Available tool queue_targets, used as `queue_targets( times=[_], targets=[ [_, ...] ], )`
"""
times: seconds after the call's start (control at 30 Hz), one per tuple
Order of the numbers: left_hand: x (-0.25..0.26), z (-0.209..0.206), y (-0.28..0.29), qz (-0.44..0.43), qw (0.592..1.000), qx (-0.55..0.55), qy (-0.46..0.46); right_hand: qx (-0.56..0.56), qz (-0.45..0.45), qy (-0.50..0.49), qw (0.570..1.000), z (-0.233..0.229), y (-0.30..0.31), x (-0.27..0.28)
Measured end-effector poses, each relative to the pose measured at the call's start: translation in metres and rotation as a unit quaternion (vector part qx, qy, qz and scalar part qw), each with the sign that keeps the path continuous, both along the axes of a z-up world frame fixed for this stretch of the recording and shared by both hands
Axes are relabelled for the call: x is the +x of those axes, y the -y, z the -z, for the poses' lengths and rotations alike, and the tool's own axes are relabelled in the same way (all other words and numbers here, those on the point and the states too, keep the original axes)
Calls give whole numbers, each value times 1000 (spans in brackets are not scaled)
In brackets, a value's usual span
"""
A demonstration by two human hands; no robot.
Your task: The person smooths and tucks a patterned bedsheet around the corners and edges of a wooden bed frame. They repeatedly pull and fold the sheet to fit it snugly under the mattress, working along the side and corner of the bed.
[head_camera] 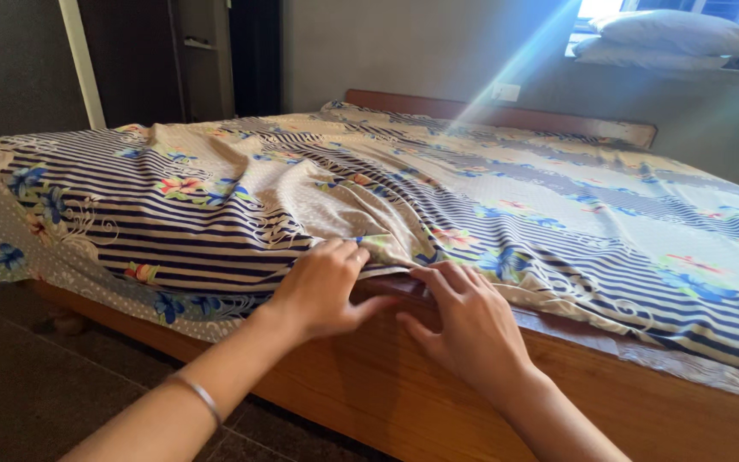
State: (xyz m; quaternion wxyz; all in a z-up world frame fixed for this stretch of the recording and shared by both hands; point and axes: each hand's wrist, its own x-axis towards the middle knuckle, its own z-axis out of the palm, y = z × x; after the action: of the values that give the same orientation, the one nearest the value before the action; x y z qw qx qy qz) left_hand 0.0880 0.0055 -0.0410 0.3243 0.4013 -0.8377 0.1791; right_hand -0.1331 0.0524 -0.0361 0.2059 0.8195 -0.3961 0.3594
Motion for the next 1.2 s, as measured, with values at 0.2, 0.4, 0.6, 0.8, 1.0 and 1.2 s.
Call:
queue_targets(
  times=[0.2,0.4,0.6,0.8,1.0,1.2],
  targets=[
    [9,-28,24,-64,987,139,46,194,42,-59,978,-19,21,27],
    [11,-20,38,-25,980,195,34,337,102,-95,931,-32,54,42],
    [21,1,17,63,996,9,59,297,84,-110,945,-29,56,47],
    [51,2,8,116,988,-105,-3,296,87,-88,947,-34,45,51],
    [106,-8,69,-142,983,-37,-114,178,-26,99,979,-32,60,61],
    [192,-11,130,-351,910,205,-75,293,121,33,948,-37,150,105]
  ],
)
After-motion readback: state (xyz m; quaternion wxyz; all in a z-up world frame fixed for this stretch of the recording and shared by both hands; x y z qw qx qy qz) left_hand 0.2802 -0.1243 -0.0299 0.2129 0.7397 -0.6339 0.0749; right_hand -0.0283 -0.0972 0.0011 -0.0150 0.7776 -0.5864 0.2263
